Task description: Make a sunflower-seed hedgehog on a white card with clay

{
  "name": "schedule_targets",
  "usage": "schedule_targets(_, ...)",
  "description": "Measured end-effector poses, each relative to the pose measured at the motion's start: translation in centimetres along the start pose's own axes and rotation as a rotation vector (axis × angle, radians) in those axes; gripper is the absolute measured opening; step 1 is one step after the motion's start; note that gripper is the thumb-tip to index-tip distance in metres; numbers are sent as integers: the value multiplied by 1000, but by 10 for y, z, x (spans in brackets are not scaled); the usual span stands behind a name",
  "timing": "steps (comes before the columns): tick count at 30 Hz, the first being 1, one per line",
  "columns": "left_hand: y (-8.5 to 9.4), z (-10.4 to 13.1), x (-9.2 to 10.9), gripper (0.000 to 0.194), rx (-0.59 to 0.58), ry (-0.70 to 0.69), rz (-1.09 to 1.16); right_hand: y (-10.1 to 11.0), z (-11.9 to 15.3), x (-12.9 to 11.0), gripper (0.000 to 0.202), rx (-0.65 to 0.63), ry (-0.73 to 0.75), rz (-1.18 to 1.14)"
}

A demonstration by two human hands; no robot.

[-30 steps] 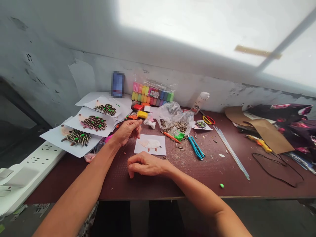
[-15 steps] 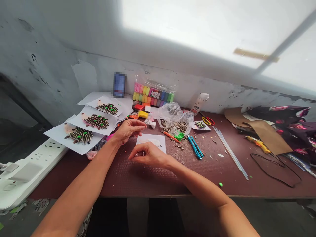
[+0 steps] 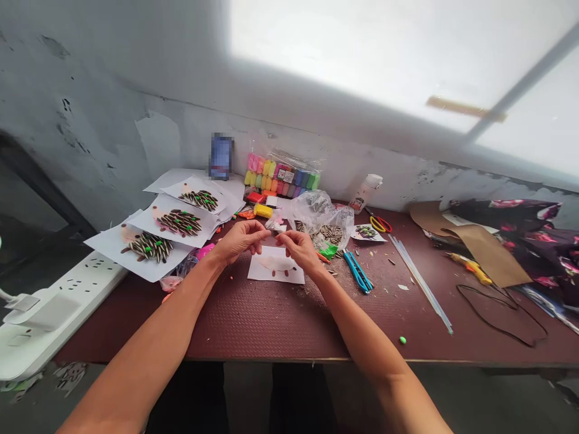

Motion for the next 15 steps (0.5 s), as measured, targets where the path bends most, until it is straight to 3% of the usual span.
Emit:
schedule_targets(4, -4, 1, 1, 49, -40, -4, -34, 22, -2, 4, 35, 122, 24, 40)
schedule_targets(9, -5, -1, -3, 53, -54, 32, -17, 34, -3, 11, 47, 178, 20, 170)
schedule_targets(15, -5, -2, -5, 51, -40, 2, -44, 44, 1, 9, 34, 297, 88, 202)
Point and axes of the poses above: each hand's wrist, its own z-axis away from the middle knuckle, its own y-axis out of the back of the hand, x = y × z, the point moved 8 cm from there along -z, towards the middle knuckle, and after that the axes turned 2 degrees about -x, right-handed, at the moved point
